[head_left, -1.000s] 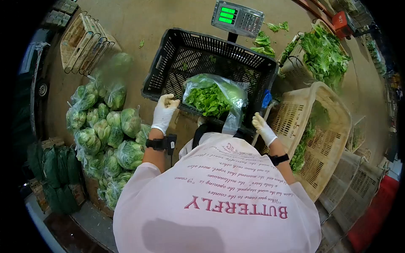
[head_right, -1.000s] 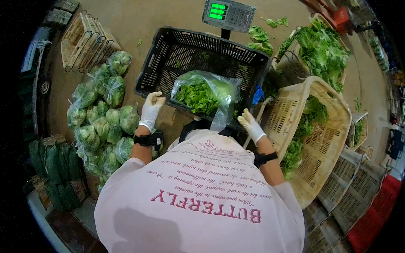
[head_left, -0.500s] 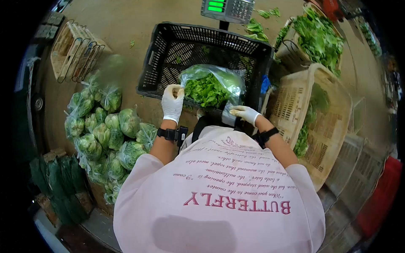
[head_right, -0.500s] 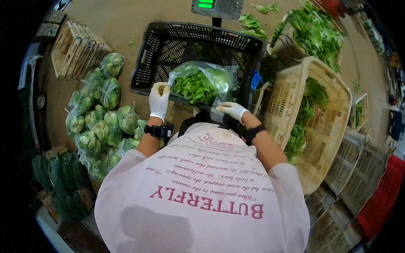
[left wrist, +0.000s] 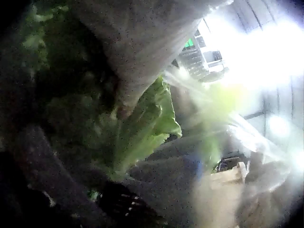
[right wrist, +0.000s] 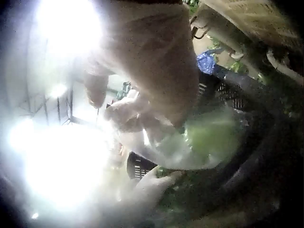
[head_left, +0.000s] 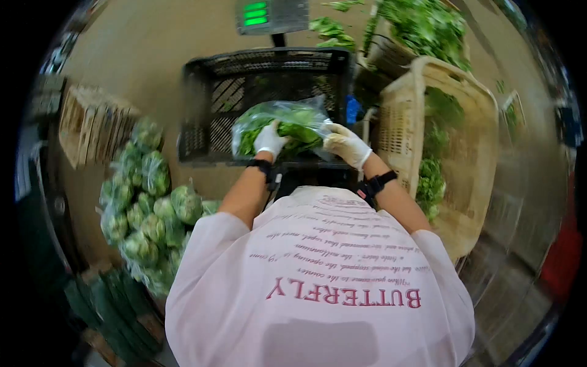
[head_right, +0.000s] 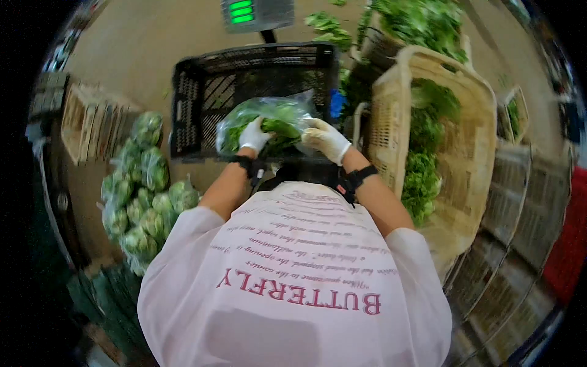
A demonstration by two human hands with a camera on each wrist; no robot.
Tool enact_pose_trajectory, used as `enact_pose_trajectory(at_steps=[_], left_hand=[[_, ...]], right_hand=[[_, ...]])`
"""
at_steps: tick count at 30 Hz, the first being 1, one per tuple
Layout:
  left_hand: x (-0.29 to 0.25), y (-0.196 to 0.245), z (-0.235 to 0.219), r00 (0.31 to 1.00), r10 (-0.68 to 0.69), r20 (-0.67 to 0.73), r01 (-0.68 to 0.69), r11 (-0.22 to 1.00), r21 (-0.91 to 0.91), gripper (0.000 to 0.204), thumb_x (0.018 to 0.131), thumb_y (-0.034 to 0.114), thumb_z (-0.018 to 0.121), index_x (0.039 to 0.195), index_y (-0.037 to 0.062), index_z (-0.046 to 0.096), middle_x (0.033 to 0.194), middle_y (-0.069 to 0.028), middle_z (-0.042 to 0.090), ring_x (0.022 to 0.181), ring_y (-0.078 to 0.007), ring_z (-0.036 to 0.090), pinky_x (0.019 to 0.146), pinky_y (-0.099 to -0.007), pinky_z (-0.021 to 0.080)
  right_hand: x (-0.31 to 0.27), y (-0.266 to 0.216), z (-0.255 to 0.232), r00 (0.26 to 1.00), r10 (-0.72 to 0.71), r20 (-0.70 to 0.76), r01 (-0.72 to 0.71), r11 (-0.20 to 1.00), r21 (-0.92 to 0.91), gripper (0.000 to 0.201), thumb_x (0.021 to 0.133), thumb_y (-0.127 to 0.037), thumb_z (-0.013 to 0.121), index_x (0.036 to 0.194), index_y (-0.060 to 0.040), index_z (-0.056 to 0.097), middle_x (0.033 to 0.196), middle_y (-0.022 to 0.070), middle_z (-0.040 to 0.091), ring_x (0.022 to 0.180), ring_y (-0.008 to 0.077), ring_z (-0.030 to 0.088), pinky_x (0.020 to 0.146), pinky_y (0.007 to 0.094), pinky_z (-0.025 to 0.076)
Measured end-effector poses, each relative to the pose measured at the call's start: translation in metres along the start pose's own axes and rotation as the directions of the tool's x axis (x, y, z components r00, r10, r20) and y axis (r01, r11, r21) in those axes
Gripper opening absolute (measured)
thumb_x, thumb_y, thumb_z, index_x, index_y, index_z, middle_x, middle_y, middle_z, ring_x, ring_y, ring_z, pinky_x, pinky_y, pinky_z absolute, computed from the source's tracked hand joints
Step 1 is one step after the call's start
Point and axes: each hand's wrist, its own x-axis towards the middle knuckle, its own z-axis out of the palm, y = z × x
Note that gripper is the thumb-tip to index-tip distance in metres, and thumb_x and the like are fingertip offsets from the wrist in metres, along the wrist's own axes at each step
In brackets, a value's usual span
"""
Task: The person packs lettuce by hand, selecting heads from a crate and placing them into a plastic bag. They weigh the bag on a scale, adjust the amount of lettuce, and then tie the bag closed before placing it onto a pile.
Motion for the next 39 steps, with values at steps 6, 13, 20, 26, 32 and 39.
enact_pose_trajectory(at_steps=[6,13,20,26,32,39], left_hand=[[-0.047,0.054,-0.06,0.982,0.163,-0.1,-0.13,0.952,0.276,0.061,0.069,0.032,0.074,0.124,0.0144,0.053,0.105,-0.0165,0.061,0.093,-0.0349,0.06,0.077,-0.043,0.048],[-0.09,0.067,-0.133,0.987,0.024,-0.161,0.038,0.926,0.375,0.063,0.069,0.027,0.074,0.125,0.0062,0.053,0.1,-0.0186,0.061,0.091,-0.0355,0.058,0.079,-0.0408,0.046],[-0.11,0.067,-0.153,0.987,-0.104,-0.12,0.125,0.976,0.18,0.051,0.073,0.018,0.072,0.117,-0.003,0.056,0.104,-0.0163,0.065,0.092,-0.0255,0.062,0.083,-0.0324,0.046],[-0.097,0.064,-0.143,0.987,-0.113,-0.116,0.133,0.974,0.185,0.052,0.073,0.018,0.072,0.118,-0.0033,0.056,0.104,-0.0171,0.064,0.093,-0.0247,0.061,0.085,-0.0322,0.045],[-0.098,0.067,-0.141,0.983,-0.114,-0.143,0.134,0.981,0.138,0.049,0.076,0.015,0.071,0.118,-0.0044,0.055,0.106,-0.0142,0.064,0.094,-0.022,0.06,0.086,-0.0305,0.045],[-0.117,0.079,-0.136,0.958,-0.165,-0.235,0.2,0.971,0.134,0.053,0.074,0.016,0.073,0.119,-0.0055,0.055,0.106,-0.0157,0.064,0.095,-0.0228,0.06,0.087,-0.0312,0.044]], right_hand=[[-0.002,-0.002,-0.01,0.982,-0.109,-0.151,0.095,0.99,-0.1,0.04,0.084,-0.011,0.063,0.121,-0.0043,0.051,0.086,0.0008,0.056,0.073,0.0086,0.052,0.067,0.0218,0.044],[-0.062,-0.058,0.0,0.91,-0.383,-0.161,0.238,0.798,-0.554,0.046,0.081,-0.016,0.068,0.123,-0.0039,0.053,0.114,0.0123,0.06,0.106,0.0206,0.056,0.092,0.0308,0.044],[-0.209,-0.089,-0.205,0.436,-0.646,-0.626,-0.414,0.474,-0.777,0.043,0.081,-0.027,0.066,0.117,-0.0064,0.057,0.115,0.0134,0.06,0.103,0.0261,0.059,0.091,0.0344,0.046],[-0.117,-0.013,-0.236,0.946,-0.029,-0.323,-0.296,-0.486,-0.822,0.06,0.074,-0.035,0.07,0.126,-0.0098,0.053,0.138,0.0102,0.045,0.123,0.0253,0.046,0.1,0.0415,0.038],[-0.062,0.014,-0.256,0.749,0.447,-0.489,-0.083,-0.668,-0.739,0.064,0.082,-0.04,0.063,0.138,-0.018,0.042,0.146,0.006,0.033,0.133,0.0256,0.032,0.108,0.0477,0.025],[-0.056,0.037,-0.273,0.806,0.399,-0.437,-0.094,-0.643,-0.76,0.058,0.078,-0.032,0.069,0.131,-0.0185,0.05,0.136,0.0091,0.044,0.123,0.0307,0.042,0.097,0.0483,0.038]])
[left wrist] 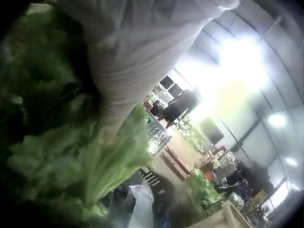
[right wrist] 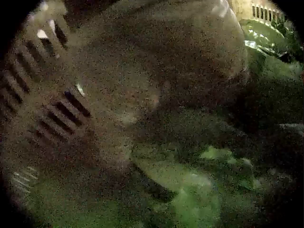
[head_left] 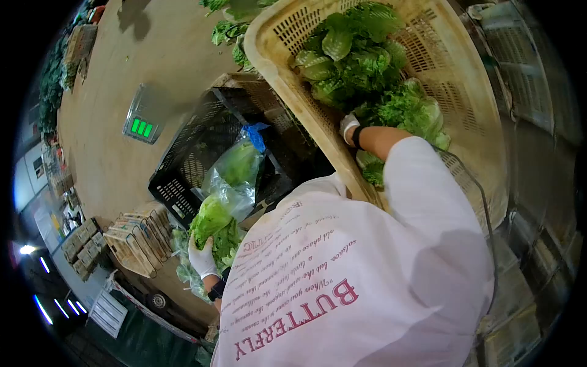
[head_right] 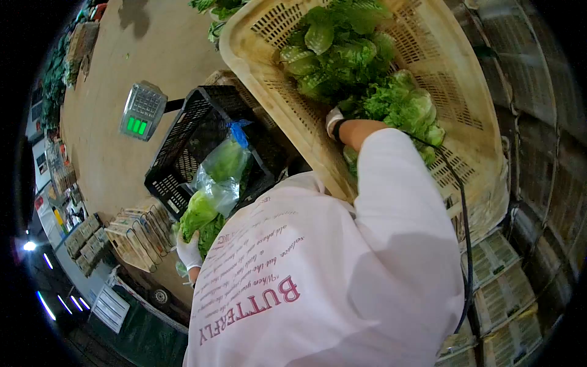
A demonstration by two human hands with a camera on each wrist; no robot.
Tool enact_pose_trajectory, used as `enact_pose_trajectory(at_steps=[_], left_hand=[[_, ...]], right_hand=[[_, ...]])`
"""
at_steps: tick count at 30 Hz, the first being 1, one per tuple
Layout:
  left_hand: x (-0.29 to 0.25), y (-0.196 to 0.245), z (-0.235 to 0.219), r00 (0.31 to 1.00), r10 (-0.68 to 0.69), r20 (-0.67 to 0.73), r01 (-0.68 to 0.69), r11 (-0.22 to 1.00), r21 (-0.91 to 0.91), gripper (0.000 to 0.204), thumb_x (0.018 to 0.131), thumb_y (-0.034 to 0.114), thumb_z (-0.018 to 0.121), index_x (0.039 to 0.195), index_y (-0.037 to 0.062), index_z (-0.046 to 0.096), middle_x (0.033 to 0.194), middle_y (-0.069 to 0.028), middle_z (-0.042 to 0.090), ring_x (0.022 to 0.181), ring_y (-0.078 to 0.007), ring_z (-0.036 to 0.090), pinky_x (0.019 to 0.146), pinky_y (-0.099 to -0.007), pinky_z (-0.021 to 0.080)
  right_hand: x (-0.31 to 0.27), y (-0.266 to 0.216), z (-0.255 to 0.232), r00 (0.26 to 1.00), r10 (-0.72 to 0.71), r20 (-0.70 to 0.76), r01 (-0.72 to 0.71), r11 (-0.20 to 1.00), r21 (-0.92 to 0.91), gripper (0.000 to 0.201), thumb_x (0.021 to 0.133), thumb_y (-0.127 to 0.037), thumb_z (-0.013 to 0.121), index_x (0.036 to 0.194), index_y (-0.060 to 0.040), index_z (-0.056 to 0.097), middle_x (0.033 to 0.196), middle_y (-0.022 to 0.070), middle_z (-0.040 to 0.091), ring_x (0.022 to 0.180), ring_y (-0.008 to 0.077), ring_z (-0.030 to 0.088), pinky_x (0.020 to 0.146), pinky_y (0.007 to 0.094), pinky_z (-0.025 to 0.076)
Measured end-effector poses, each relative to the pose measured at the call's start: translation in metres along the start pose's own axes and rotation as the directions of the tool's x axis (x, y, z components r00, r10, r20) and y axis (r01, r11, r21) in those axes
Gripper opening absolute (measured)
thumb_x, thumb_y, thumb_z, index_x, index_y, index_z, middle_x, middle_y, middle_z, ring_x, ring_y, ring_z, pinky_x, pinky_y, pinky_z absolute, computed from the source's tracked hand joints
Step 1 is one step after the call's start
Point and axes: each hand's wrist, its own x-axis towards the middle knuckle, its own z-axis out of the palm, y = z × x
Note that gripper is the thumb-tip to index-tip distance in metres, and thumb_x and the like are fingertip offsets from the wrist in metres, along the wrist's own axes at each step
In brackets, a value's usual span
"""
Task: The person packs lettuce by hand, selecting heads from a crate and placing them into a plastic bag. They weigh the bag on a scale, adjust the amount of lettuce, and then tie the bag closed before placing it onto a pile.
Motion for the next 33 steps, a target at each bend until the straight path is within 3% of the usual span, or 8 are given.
enact_pose_trajectory(at_steps=[5,9,12,17,22,27,30,33], left_hand=[[-0.005,-0.003,0.005,0.999,-0.028,-0.034,0.028,0.999,-0.026,0.054,0.073,0.016,0.072,0.121,-0.0023,0.055,0.107,-0.0178,0.062,0.094,-0.0259,0.06,0.085,-0.0329,0.045],[-0.003,-0.007,0.01,0.999,-0.024,-0.027,0.024,1.0,-0.003,0.054,0.073,0.017,0.072,0.121,-0.0022,0.055,0.108,-0.0182,0.062,0.097,-0.0269,0.06,0.087,-0.033,0.044],[0.002,-0.017,0.013,0.999,-0.039,-0.004,0.039,0.998,-0.045,0.055,0.073,0.017,0.073,0.122,-0.0017,0.054,0.109,-0.0181,0.062,0.098,-0.0278,0.059,0.088,-0.0333,0.043],[0.005,-0.021,0.011,1.0,-0.006,-0.002,0.006,0.999,-0.031,0.057,0.073,0.019,0.074,0.123,-0.0002,0.054,0.113,-0.0185,0.06,0.102,-0.0288,0.058,0.09,-0.0341,0.042],[0.007,-0.038,0.005,1.0,0.0,0.003,0.0,0.983,-0.183,0.053,0.077,0.014,0.072,0.123,-0.0022,0.053,0.116,-0.0146,0.059,0.103,-0.0233,0.056,0.092,-0.0327,0.041],[0.006,-0.061,-0.003,0.997,0.047,-0.053,-0.057,0.977,-0.206,0.053,0.076,0.011,0.072,0.124,-0.0009,0.053,0.116,-0.0158,0.059,0.103,-0.0252,0.056,0.091,-0.0334,0.042],[0.002,-0.069,-0.01,0.989,0.073,-0.125,-0.098,0.974,-0.206,0.058,0.071,0.01,0.073,0.125,0.0032,0.053,0.113,-0.016,0.057,0.102,-0.0285,0.056,0.09,-0.0353,0.043],[0.0,-0.086,-0.015,0.984,0.078,-0.16,-0.11,0.973,-0.203,0.058,0.07,0.009,0.073,0.125,0.0043,0.053,0.111,-0.0157,0.058,0.102,-0.0289,0.056,0.089,-0.0355,0.043]], right_hand=[[-0.056,0.017,-0.012,0.983,0.08,-0.164,-0.052,0.985,0.166,0.069,0.072,-0.026,0.074,0.134,-0.0219,0.044,0.133,0.0114,0.042,0.12,0.0334,0.042,0.091,0.0504,0.043],[-0.122,0.058,-0.034,0.865,0.042,-0.501,0.233,0.849,0.474,0.082,0.06,-0.026,0.082,0.132,-0.0183,0.043,0.131,0.0159,0.043,0.119,0.0364,0.042,0.095,0.0443,0.043],[-0.141,0.088,-0.024,0.724,0.149,-0.674,0.511,0.541,0.668,0.082,0.062,-0.027,0.081,0.132,-0.0093,0.042,0.13,0.0167,0.044,0.118,0.0339,0.044,0.101,0.0412,0.038],[-0.198,0.107,-0.009,0.819,0.372,-0.437,0.522,-0.164,0.837,0.089,0.069,-0.034,0.08,0.139,-0.0061,0.032,0.134,0.0114,0.043,0.124,0.0233,0.041,0.104,0.0357,0.032],[-0.257,0.111,0.002,0.789,0.508,-0.346,0.57,-0.393,0.722,0.094,0.071,-0.033,0.079,0.142,-0.0023,0.025,0.136,0.0131,0.04,0.123,0.0233,0.041,0.102,0.0359,0.033],[-0.317,0.089,-0.04,0.653,0.58,-0.487,0.726,-0.297,0.62,0.097,0.065,-0.032,0.083,0.141,-0.0021,0.029,0.137,0.0132,0.04,0.124,0.0238,0.042,0.102,0.0376,0.035],[-0.349,0.036,-0.114,0.293,0.51,-0.809,0.782,0.359,0.51,0.082,0.063,-0.031,0.084,0.131,-0.0054,0.046,0.133,0.0102,0.047,0.127,0.0251,0.041,0.105,0.0382,0.032],[-0.359,0.004,-0.149,0.184,0.336,-0.924,0.581,0.721,0.378,0.077,0.064,-0.03,0.083,0.128,-0.006,0.048,0.133,0.012,0.047,0.127,0.027,0.041,0.105,0.038,0.032]])
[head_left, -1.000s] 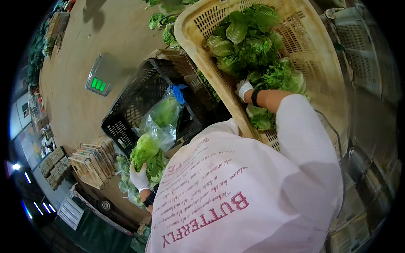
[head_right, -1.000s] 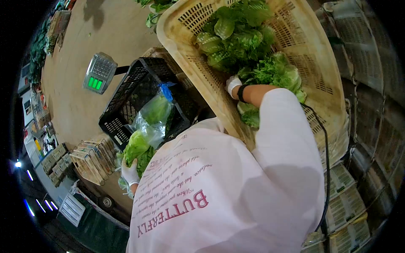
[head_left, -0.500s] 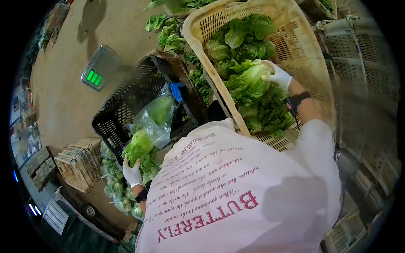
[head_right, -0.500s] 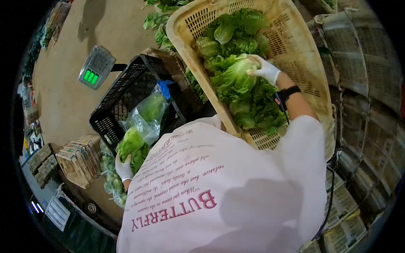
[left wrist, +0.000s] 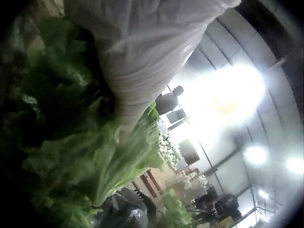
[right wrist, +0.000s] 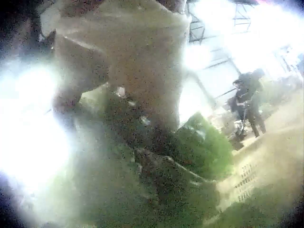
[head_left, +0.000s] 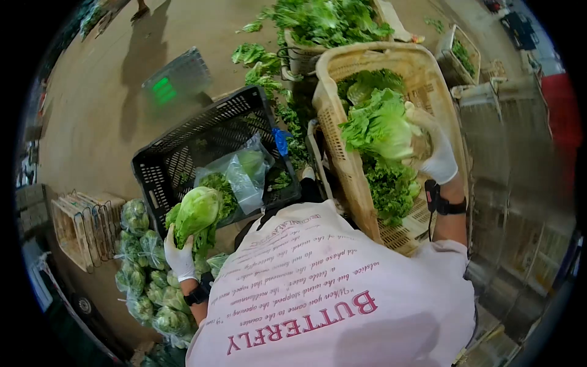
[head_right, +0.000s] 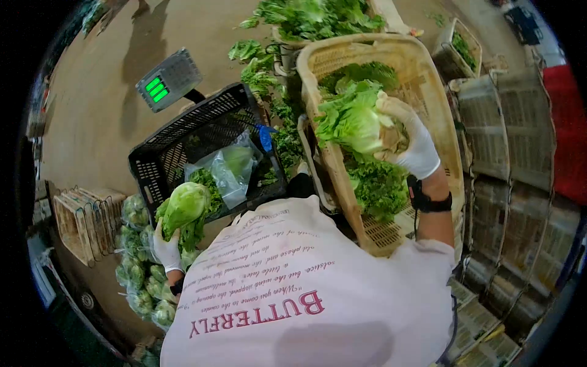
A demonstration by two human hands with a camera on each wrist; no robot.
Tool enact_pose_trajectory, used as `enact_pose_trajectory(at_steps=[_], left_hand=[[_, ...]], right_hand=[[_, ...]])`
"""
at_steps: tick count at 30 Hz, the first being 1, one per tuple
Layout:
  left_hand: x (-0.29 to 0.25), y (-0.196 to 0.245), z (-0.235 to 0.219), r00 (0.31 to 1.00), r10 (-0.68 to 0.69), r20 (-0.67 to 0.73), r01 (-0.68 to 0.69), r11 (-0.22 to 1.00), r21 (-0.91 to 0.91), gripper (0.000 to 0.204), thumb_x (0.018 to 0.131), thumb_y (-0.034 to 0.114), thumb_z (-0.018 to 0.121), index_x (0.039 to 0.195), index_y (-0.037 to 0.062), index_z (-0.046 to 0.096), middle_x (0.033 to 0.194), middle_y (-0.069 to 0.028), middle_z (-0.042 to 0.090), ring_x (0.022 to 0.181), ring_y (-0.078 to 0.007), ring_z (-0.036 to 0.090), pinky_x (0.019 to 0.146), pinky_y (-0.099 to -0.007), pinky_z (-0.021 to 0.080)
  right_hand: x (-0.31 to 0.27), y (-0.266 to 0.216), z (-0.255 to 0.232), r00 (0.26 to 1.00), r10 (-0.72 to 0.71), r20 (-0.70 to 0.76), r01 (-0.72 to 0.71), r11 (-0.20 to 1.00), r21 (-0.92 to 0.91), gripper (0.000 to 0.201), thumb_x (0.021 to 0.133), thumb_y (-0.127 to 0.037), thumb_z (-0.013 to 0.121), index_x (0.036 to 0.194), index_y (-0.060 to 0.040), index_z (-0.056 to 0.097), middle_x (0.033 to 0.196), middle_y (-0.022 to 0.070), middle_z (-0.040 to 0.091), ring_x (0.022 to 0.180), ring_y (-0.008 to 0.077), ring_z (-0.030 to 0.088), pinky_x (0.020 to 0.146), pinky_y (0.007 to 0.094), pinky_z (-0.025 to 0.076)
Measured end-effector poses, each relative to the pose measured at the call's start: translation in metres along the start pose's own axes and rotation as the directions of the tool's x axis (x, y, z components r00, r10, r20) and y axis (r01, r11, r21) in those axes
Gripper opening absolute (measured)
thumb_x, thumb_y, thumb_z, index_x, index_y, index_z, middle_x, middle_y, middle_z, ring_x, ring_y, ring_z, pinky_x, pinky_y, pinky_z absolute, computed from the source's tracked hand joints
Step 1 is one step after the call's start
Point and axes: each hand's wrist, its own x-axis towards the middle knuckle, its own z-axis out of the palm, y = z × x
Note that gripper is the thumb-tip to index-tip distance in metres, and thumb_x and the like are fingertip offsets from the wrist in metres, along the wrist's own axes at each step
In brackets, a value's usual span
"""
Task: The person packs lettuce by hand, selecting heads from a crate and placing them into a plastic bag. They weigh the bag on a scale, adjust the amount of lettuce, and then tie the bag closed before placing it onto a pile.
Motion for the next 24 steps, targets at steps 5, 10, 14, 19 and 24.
enact_pose_trajectory(at_steps=[5,10,14,19,24], left_hand=[[-0.008,-0.016,-0.006,0.999,-0.006,-0.053,0.002,0.997,-0.071,0.058,0.069,0.008,0.073,0.124,0.0055,0.054,0.11,-0.016,0.058,0.101,-0.0299,0.057,0.088,-0.0362,0.044],[-0.009,-0.041,-0.016,0.995,0.062,-0.082,-0.066,0.997,-0.039,0.056,0.069,0.01,0.072,0.122,0.0061,0.055,0.108,-0.016,0.059,0.1,-0.0313,0.057,0.088,-0.0362,0.045],[-0.022,-0.033,-0.049,0.994,-0.019,-0.109,0.009,0.996,-0.092,0.055,0.069,0.009,0.073,0.121,0.0059,0.056,0.105,-0.0156,0.059,0.096,-0.0291,0.058,0.085,-0.0347,0.046],[-0.033,-0.041,-0.051,0.973,-0.127,-0.191,0.097,0.982,-0.162,0.053,0.069,0.01,0.074,0.119,0.0054,0.057,0.111,-0.0142,0.06,0.1,-0.0241,0.059,0.087,-0.0333,0.046],[-0.019,-0.059,-0.029,0.936,-0.347,0.055,0.315,0.761,-0.567,0.042,0.074,0.011,0.071,0.112,-0.0008,0.06,0.104,-0.0121,0.064,0.093,-0.0186,0.06,0.081,-0.0282,0.047]], right_hand=[[0.013,-0.052,0.028,0.99,-0.143,0.0,0.142,0.983,-0.119,0.078,0.059,-0.026,0.085,0.126,-0.0052,0.05,0.133,0.017,0.046,0.125,0.0301,0.044,0.104,0.0406,0.035],[0.037,-0.083,0.095,0.983,0.045,-0.178,0.059,0.84,0.54,0.081,0.065,-0.029,0.083,0.13,-0.0059,0.043,0.133,0.016,0.046,0.124,0.0284,0.044,0.099,0.041,0.043],[0.061,-0.084,0.162,0.953,0.261,0.157,-0.262,0.438,0.86,0.085,0.071,-0.043,0.077,0.136,-0.0063,0.036,0.138,0.0148,0.041,0.124,0.0269,0.044,0.099,0.0403,0.043],[0.092,-0.105,0.282,1.0,0.015,0.019,-0.023,0.306,0.952,0.089,0.067,-0.039,0.081,0.136,-0.0088,0.034,0.142,0.0154,0.036,0.129,0.027,0.038,0.106,0.0425,0.034],[0.119,-0.178,0.335,0.866,-0.468,-0.177,0.446,0.563,0.695,0.08,0.065,-0.032,0.084,0.128,-0.0072,0.04,0.136,0.0204,0.041,0.126,0.0348,0.041,0.102,0.043,0.037]])
